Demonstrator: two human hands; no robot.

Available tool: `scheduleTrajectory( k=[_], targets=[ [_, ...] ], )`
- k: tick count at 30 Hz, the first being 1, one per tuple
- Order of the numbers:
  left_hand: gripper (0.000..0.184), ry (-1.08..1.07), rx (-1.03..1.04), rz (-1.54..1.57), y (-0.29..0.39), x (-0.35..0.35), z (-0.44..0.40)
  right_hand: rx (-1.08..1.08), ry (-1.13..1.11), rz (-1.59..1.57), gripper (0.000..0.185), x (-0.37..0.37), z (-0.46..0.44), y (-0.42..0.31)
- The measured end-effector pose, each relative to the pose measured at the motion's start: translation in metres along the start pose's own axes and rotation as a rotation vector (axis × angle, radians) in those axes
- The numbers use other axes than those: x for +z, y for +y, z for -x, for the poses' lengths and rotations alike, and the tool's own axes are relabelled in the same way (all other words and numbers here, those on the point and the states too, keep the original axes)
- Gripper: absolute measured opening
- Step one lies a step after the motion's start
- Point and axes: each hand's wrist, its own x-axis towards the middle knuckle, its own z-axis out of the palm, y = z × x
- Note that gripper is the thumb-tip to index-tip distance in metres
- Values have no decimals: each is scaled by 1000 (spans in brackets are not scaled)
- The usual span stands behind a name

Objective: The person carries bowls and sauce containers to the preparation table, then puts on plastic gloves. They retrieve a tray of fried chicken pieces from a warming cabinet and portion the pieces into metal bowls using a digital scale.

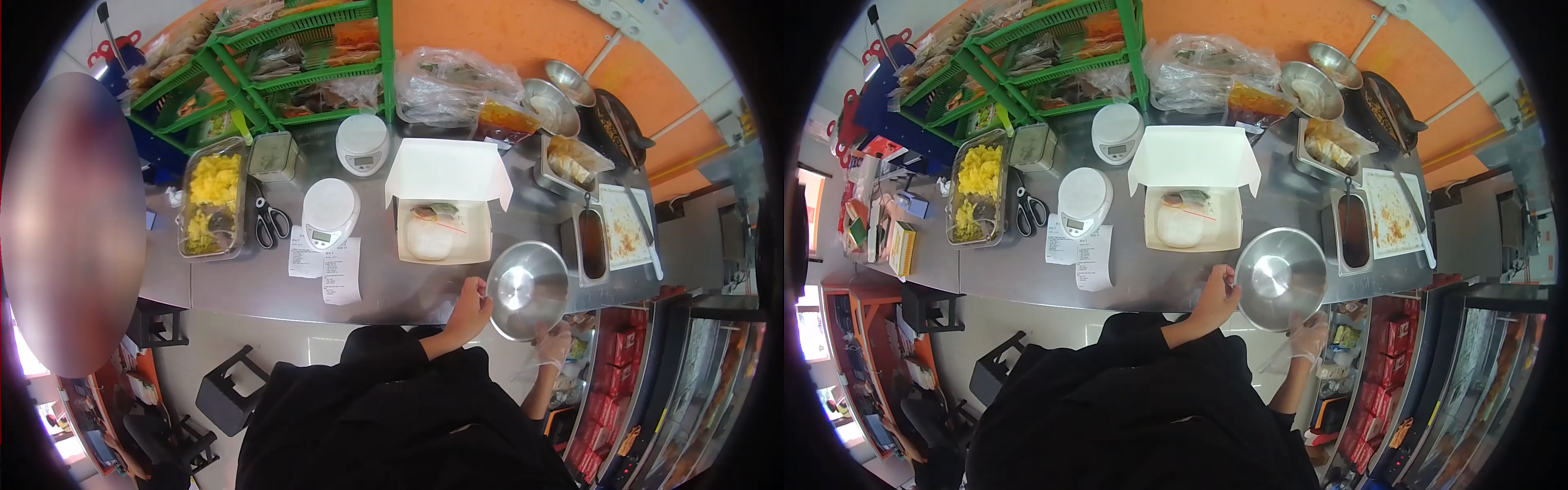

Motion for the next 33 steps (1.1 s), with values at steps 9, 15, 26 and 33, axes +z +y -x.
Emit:
scheduleTrajectory(
  k=[9,15,26,33],
  targets=[
    [24,-6,88,-406,13,-28,4,-173,64,93,37,2,13,29],
    [27,-142,210,-630,28,-26,13,10,38,-338,40,-16,67,25],
    [17,-565,531,-521,112,94,29,319,556,-812,28,-31,107,88],
    [17,-735,927,-483,134,178,61,444,831,-1022,44,-66,109,135]
  ],
)
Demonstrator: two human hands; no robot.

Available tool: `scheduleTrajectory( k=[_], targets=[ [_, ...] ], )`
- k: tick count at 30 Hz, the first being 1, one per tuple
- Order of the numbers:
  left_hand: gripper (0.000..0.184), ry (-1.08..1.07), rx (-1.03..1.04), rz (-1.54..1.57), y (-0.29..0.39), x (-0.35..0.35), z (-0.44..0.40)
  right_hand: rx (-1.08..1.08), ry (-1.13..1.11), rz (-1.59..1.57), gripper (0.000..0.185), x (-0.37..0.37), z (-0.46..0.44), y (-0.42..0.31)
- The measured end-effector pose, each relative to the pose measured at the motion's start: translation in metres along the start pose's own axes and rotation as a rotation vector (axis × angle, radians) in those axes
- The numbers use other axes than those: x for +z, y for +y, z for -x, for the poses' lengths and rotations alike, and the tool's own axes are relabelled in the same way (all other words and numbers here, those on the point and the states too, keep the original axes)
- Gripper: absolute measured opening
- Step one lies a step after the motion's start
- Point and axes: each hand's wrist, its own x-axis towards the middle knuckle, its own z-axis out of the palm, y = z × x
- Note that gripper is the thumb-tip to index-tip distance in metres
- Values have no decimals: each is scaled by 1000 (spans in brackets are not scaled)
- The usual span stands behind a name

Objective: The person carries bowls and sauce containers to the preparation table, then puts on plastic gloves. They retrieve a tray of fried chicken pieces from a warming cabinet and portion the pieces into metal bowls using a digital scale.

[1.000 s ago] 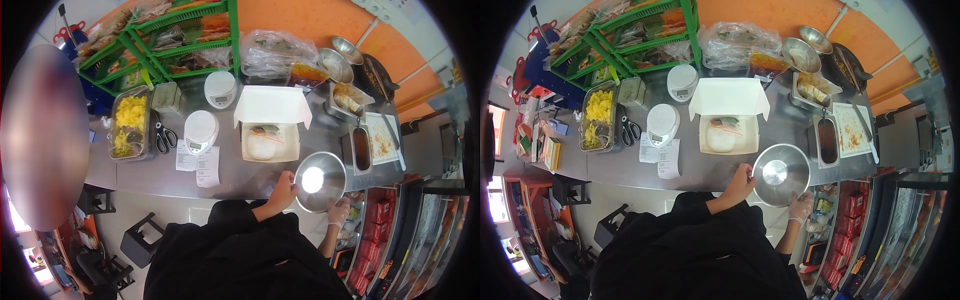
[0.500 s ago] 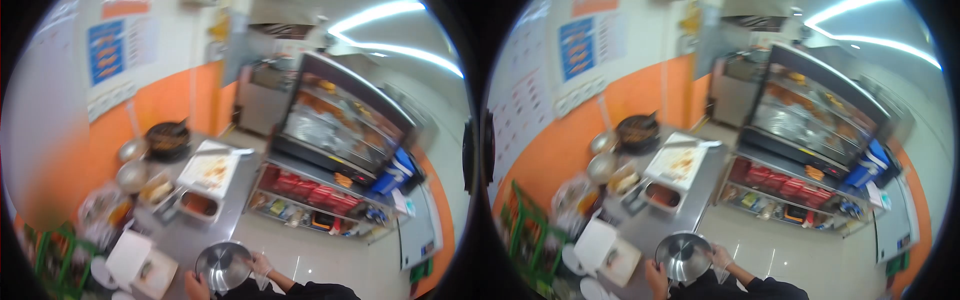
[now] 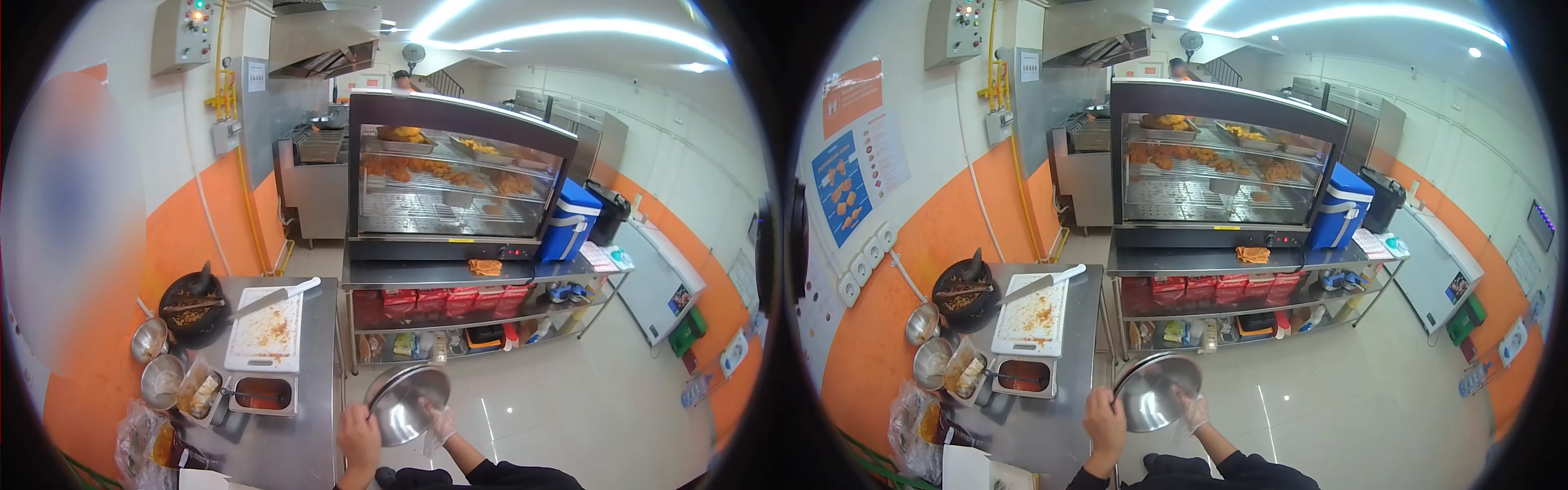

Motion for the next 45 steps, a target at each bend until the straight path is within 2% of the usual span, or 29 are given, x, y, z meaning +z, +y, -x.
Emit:
scheduleTrajectory(
  k=[2,5,7,11,13,14,17,18,21,25,29,31,34,37,40,42,43,44,45],
  targets=[
    [15,3,153,37,27,1,-17,-80,-15,-277,48,-1,-12,17],
    [14,-26,288,61,47,6,-38,-315,-76,298,43,-16,-17,6],
    [14,-46,316,72,52,8,-47,-661,-86,752,39,-24,-18,27],
    [14,-49,321,123,45,14,-66,-109,-464,-491,49,-44,-22,34],
    [14,-47,321,157,41,17,-70,155,-620,-1065,55,-48,5,-53],
    [14,-44,323,175,42,19,-71,124,-658,-1064,69,-52,4,-67],
    [15,-31,339,196,45,24,-71,178,-730,-1256,86,-57,-3,-84],
    [15,-22,350,200,47,27,-72,170,-656,-1153,97,-59,-8,-83],
    [14,-55,304,253,51,28,-74,116,-627,-1177,95,-59,-12,-80],
    [13,-105,226,286,58,21,-79,176,-758,-1258,85,-59,-9,-85],
    [10,-55,326,313,64,16,-79,190,-788,-1236,75,-60,-17,-92],
    [10,-60,329,355,55,25,-76,167,-779,-1194,70,-61,-22,-94],
    [15,92,557,269,53,29,-83,87,-695,-1114,63,-61,-31,-95],
    [22,131,637,236,62,21,-81,-125,-468,-926,56,-69,-43,-93],
    [30,175,609,378,66,16,-70,-626,12,-209,50,-90,-59,-78],
    [27,103,612,489,60,9,-57,-896,362,255,47,-106,-65,-76],
    [25,68,604,540,55,5,-49,-788,352,304,47,-116,-71,-69],
    [19,37,695,422,50,4,-46,-680,338,359,49,-125,-75,-63],
    [14,4,757,296,43,2,-44,-812,426,625,52,-121,-58,-87]
  ],
)
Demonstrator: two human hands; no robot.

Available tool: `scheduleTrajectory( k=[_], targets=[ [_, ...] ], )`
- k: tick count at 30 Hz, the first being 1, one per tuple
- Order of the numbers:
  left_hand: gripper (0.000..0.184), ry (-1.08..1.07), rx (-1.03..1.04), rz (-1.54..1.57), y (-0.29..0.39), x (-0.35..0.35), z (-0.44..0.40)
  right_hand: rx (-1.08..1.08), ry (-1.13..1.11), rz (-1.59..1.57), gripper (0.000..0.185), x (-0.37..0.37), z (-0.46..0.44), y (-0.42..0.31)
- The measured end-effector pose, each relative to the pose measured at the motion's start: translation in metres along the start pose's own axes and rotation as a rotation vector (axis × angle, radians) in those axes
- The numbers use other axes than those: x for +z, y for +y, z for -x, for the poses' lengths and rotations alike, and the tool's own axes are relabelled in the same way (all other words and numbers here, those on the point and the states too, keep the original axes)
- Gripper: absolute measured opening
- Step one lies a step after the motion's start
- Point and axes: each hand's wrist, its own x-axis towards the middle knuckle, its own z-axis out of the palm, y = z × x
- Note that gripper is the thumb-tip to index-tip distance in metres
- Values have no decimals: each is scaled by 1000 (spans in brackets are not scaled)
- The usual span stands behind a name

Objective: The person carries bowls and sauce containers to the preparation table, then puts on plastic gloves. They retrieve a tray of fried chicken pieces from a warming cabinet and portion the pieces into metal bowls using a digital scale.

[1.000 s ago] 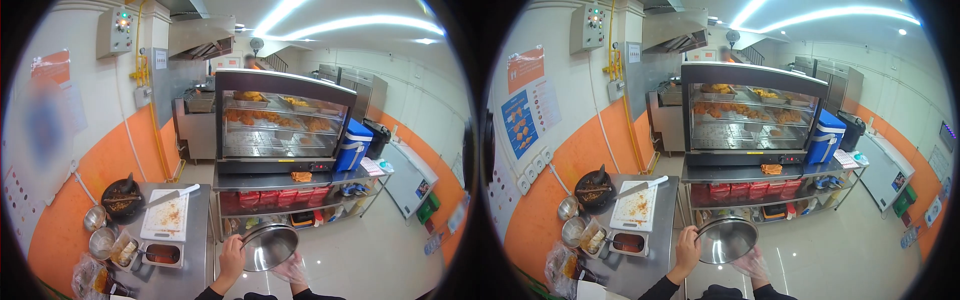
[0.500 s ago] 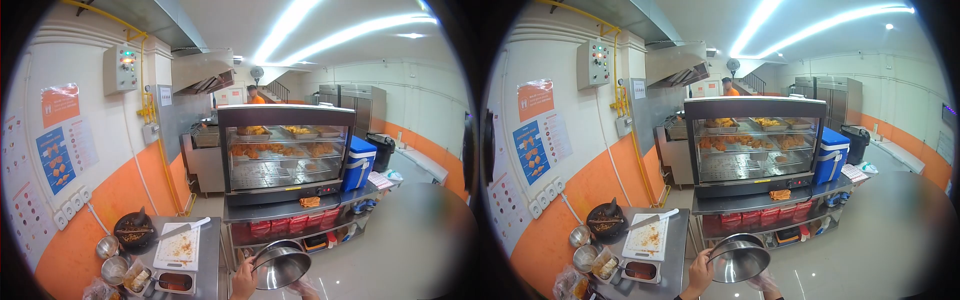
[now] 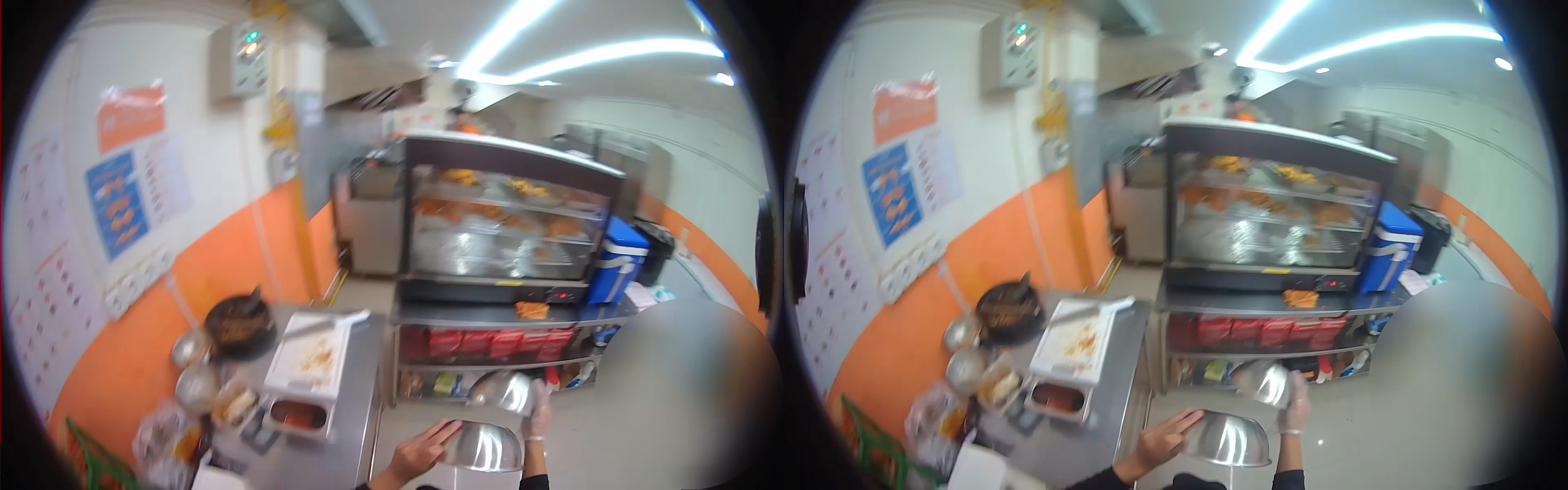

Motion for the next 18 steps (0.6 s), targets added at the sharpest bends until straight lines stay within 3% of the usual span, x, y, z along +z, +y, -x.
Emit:
scheduleTrajectory(
  k=[1,2,3,4,6,8,10,15,16,18],
  targets=[
    [10,-90,19,-104,1,-6,13,67,101,-117,52,7,4,0],
    [9,-27,-112,-142,6,-9,11,132,71,-143,51,6,6,-7],
    [7,-75,-243,-8,5,-13,20,61,1,-104,51,8,9,2],
    [6,100,-118,74,2,-14,26,41,-69,-199,46,13,10,12],
    [21,178,49,-25,13,-19,36,55,-164,-213,44,29,15,8],
    [17,196,-68,-70,11,-26,47,61,-260,-174,41,47,22,-4],
    [18,264,-92,90,17,-24,68,67,-369,-125,39,63,35,-16],
    [16,315,-148,-88,33,-65,109,135,-759,103,37,81,58,-29],
    [19,326,-125,-162,37,-77,116,146,-860,162,37,83,60,-30],
    [42,386,-304,-67,49,-97,128,143,-1066,266,37,90,61,-36]
  ],
)
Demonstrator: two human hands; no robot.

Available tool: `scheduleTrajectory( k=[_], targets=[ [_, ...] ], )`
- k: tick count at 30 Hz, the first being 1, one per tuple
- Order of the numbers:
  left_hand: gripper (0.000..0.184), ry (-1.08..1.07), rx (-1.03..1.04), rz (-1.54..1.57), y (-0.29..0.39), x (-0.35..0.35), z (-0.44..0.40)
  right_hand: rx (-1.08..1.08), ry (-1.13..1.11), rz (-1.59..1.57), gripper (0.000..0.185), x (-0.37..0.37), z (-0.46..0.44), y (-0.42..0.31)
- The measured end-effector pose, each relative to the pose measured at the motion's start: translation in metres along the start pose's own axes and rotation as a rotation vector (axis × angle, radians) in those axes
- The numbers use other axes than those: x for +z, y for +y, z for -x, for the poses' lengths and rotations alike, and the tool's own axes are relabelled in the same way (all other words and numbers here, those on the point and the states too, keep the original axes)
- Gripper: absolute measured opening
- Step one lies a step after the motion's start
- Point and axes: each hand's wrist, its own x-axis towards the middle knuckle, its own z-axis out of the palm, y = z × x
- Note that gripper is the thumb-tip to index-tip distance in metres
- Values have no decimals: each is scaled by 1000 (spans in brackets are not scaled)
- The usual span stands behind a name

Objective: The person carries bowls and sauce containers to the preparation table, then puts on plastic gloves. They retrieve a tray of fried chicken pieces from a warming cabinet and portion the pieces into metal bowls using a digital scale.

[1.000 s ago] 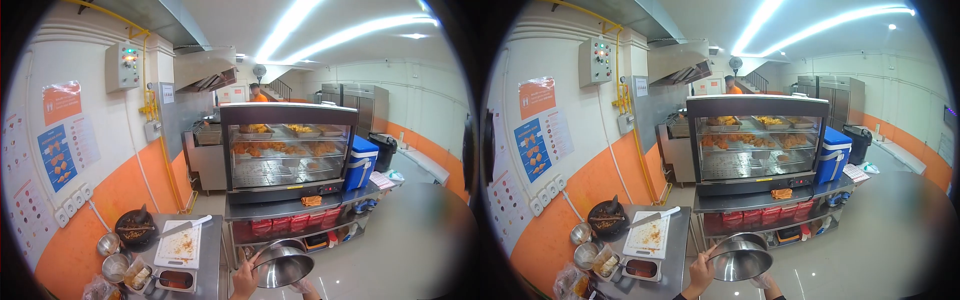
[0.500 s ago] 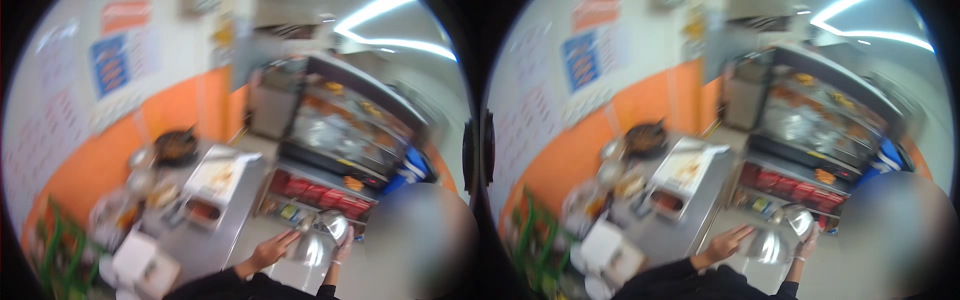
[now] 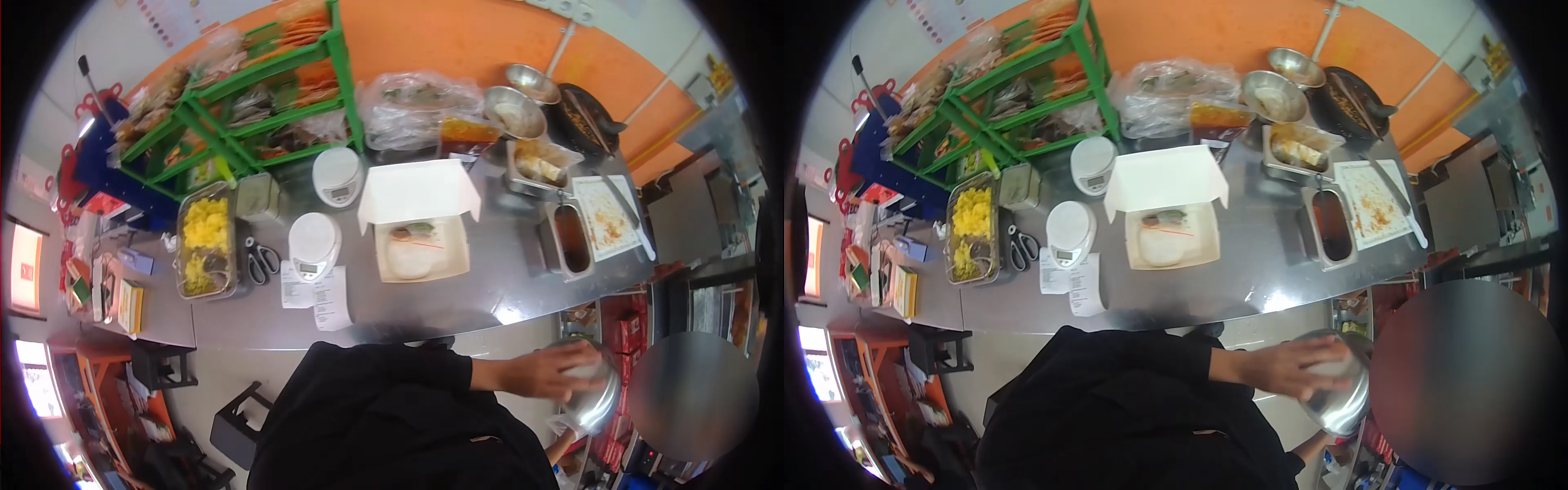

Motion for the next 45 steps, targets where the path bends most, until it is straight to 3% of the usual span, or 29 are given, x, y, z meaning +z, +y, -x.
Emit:
scheduleTrajectory(
  k=[3,4,5,6,7,8,9,10,11,13,16,19,20,26,29,32,34,35,36,37,38,39,41,43,44,45],
  targets=[
    [51,112,-633,545,5,-45,14,-53,-263,107,39,2,-20,-18],
    [50,163,-553,44,23,-81,9,-89,-320,110,40,6,-30,-29],
    [44,301,-627,-2,14,-90,37,-122,-354,77,41,11,-35,-45],
    [27,723,-575,269,20,-106,40,-142,-381,19,42,22,-38,-61],
    [16,1126,-385,490,25,-122,42,-138,-363,-61,44,30,-18,-87],
    [21,1045,-514,-367,32,-150,56,-136,-347,-142,45,38,1,-114],
    [24,1124,-725,-503,49,-178,62,-136,-330,-222,47,46,21,-140],
    [27,1178,-951,-609,66,-206,68,-164,-475,-409,46,65,16,-139],
    [30,1124,-969,-811,67,-236,99,-188,-618,-597,46,88,13,-135],
    [31,1221,-1026,-837,75,-277,136,-97,-672,-611,42,115,20,-152],
    [31,1218,-945,-497,86,-320,181,-7,-727,-754,42,136,45,-185],
    [29,1182,-1101,-695,87,-337,201,-4,-740,-848,48,138,74,-213],
    [29,1168,-1109,-635,88,-340,205,-14,-738,-863,51,138,80,-219],
    [27,1162,-1285,-377,82,-349,226,10,-530,-729,58,147,75,-228],
    [28,1180,-1306,-337,83,-351,224,10,-472,-471,56,111,86,-247],
    [28,1186,-1249,-395,87,-357,228,-491,373,267,50,73,129,-284],
    [28,1168,-1226,-451,94,-364,230,-680,-18,-554,39,70,169,-326],
    [28,1157,-1253,-456,99,-366,224,-560,-449,-723,34,75,187,-339],
    [28,1150,-1275,-461,107,-368,212,-682,-781,-719,34,91,202,-356],
    [28,1145,-1294,-467,112,-370,204,-624,-1171,-823,40,109,212,-372],
    [27,1097,-1269,-501,112,-371,207,-586,-1283,-701,46,121,241,-403],
    [27,1050,-1244,-537,111,-371,213,-468,-1501,-876,51,149,253,-415],
    [28,980,-1202,-615,116,-372,211,-743,-1189,-538,41,153,297,-455],
    [32,926,-1182,-692,127,-368,202,-1401,-725,-93,34,225,274,-452],
    [32,1029,-1078,-490,131,-368,203,-1679,-437,143,30,264,261,-449],
    [33,1117,-966,-286,135,-369,204,-1559,-627,-76,27,286,253,-445]
  ],
)
